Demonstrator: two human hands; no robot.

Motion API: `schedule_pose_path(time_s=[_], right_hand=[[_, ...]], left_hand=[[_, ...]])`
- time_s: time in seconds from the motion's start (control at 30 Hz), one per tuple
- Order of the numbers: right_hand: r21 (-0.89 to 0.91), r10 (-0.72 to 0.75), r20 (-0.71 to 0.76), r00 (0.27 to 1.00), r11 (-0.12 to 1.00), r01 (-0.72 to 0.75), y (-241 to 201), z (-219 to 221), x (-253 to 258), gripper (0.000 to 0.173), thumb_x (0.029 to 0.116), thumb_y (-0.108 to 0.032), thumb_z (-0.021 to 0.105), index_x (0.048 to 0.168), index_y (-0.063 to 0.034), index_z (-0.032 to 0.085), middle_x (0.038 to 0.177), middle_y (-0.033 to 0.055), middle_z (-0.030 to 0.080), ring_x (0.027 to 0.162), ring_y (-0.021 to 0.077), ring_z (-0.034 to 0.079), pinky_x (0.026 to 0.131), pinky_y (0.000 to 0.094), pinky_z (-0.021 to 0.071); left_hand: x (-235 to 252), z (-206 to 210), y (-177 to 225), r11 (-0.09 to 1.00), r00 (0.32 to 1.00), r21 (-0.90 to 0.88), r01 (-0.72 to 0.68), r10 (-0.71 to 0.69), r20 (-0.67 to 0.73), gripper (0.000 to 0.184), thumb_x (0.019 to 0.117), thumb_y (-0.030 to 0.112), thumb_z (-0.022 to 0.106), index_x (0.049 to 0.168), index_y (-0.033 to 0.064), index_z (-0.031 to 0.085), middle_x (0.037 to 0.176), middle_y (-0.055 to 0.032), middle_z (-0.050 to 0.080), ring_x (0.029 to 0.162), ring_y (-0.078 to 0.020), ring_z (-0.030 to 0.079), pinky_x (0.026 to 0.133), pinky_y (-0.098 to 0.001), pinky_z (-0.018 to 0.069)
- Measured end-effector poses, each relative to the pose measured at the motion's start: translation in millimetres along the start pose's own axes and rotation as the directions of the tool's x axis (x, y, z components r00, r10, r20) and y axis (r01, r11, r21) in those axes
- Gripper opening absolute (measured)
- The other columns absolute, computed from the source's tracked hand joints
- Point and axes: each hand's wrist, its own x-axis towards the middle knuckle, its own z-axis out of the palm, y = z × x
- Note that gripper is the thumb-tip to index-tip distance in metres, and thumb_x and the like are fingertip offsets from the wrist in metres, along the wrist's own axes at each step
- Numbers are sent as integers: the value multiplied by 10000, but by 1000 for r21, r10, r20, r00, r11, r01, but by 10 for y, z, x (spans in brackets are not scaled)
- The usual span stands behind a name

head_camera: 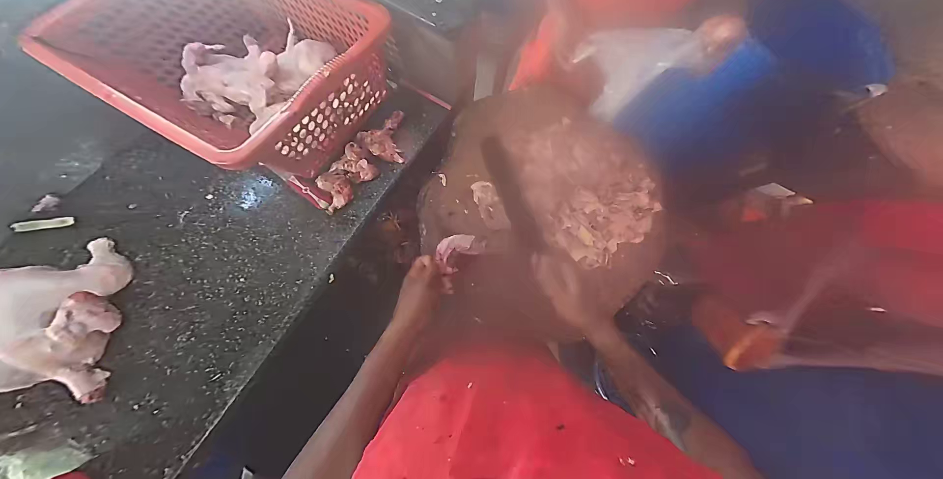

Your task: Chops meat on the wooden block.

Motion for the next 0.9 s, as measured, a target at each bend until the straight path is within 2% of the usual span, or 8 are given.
schedule_pose_path(time_s=[0.1,0.23,0.3,0.4,0.57,0.67,0.83,0.9], right_hand=[[200,-331,-110,937,916,347,-457,-39,-44,575,1063,-592,342,1194,-78,565,709,-84,468,555,14,438,491,220,417],[15,-453,-198,869,885,465,-35,305,-104,665,1069,-596,332,1115,8,607,780,8,594,662,27,568,624,239,533],[-151,-103,24,994,983,106,420,424,-120,534,1089,-436,398,1183,35,631,870,110,662,753,156,641,735,353,568],[-325,339,215,916,909,-260,578,409,54,540,1104,-471,367,1242,-1,594,970,181,650,884,296,654,840,510,538],[115,-181,100,978,979,170,-37,294,-162,586,1083,-534,325,1152,-30,617,763,-33,514,628,50,488,586,255,460],[146,-426,-75,902,890,433,-91,475,-187,754,1035,-678,262,1111,-10,602,811,-11,579,707,-3,552,663,211,514],[-170,283,268,921,955,-244,616,593,-37,500,1124,-400,334,1251,12,588,950,166,634,845,254,631,817,455,532],[-165,280,265,923,956,-243,444,515,-29,521,1117,-430,326,1227,-5,606,943,153,637,855,253,640,820,468,542]], left_hand=[[80,-24,-574,968,981,162,191,-193,-5,193,1095,157,457,1158,-17,513,937,-130,714,687,-195,697,645,-344,609],[-19,78,-669,935,969,273,225,-244,37,204,1080,148,499,1170,-34,519,985,-149,719,741,-212,726,684,-351,625],[-29,68,-654,929,970,299,217,-240,44,192,1075,143,505,1159,-30,519,976,-145,723,738,-210,730,683,-348,627],[-15,41,-647,930,972,309,201,-229,54,188,1073,138,499,1155,-28,529,961,-134,720,719,-201,721,672,-343,622],[-20,40,-678,927,967,312,209,-243,74,204,1076,149,498,1171,-31,513,967,-139,712,716,-201,713,662,-342,618],[-20,67,-644,921,964,318,223,-256,68,191,1076,138,497,1165,-30,509,962,-133,704,721,-196,711,668,-335,618],[-1,56,-628,915,962,340,218,-260,83,179,1075,140,491,1138,-25,519,948,-129,711,701,-194,707,649,-340,614],[17,-17,-616,921,962,329,209,-254,98,171,1075,142,490,1129,-18,521,949,-125,712,704,-194,708,651,-340,617]])
